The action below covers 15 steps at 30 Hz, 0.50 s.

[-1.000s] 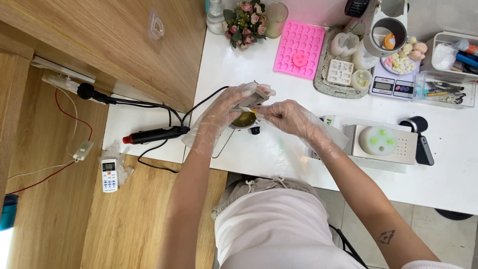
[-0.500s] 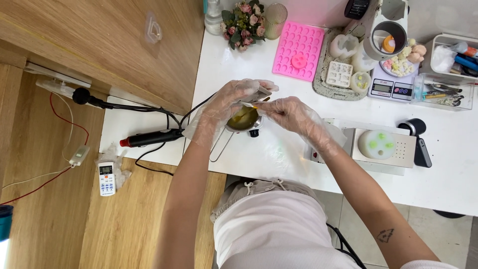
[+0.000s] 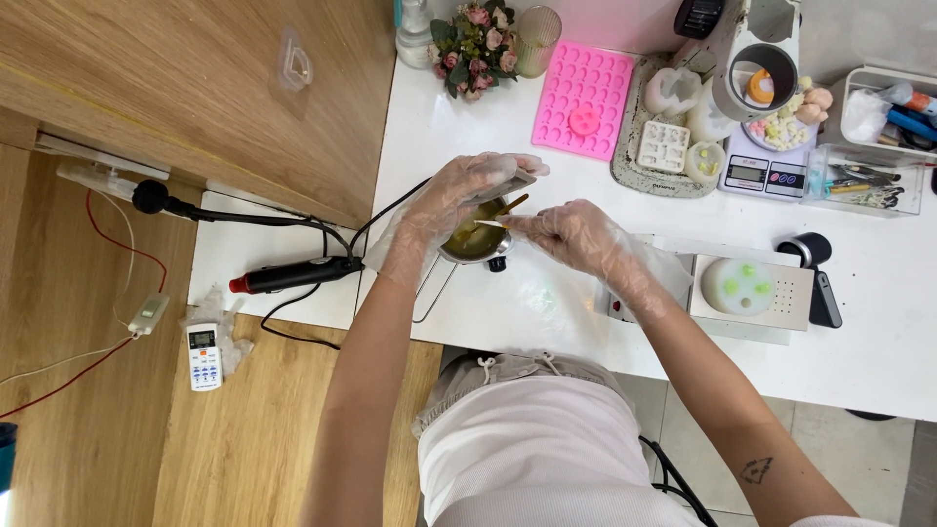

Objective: The recorder prepares and cleans silicone molds for candle making at a workbench.

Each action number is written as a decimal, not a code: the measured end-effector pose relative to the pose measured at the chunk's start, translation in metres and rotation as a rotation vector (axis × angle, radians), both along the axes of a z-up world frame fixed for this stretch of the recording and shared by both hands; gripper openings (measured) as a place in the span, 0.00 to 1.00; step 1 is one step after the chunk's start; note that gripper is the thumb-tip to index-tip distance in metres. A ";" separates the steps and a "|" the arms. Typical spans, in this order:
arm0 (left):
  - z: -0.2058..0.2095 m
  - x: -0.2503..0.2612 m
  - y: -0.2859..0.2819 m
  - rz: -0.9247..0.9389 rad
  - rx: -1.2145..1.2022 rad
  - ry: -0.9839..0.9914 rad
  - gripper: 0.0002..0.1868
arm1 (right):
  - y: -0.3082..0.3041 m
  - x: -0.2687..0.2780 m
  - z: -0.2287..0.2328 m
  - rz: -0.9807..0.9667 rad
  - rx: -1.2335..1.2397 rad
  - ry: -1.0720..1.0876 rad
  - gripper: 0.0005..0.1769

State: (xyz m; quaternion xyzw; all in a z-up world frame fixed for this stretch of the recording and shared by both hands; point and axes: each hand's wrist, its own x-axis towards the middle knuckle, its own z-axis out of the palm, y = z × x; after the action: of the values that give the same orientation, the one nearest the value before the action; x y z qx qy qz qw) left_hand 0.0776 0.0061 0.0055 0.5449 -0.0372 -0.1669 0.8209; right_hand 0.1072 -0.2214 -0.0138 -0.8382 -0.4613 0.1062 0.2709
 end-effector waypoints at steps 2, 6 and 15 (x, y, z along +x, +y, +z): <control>-0.005 0.000 0.002 0.023 -0.019 -0.015 0.34 | -0.002 -0.002 -0.007 -0.018 -0.050 -0.067 0.18; -0.027 0.002 0.002 0.170 -0.027 0.038 0.35 | -0.004 -0.016 0.002 -0.083 -0.216 -0.286 0.16; -0.054 -0.032 0.004 0.446 -0.104 0.211 0.45 | -0.021 -0.046 -0.018 -0.166 -0.348 -0.483 0.23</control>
State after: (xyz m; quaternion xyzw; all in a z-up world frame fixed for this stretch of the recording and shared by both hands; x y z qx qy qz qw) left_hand 0.0457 0.0102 -0.0484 0.4762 0.1614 -0.0357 0.8637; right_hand 0.0614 -0.2419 -0.0315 -0.9078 -0.4172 -0.0409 0.0137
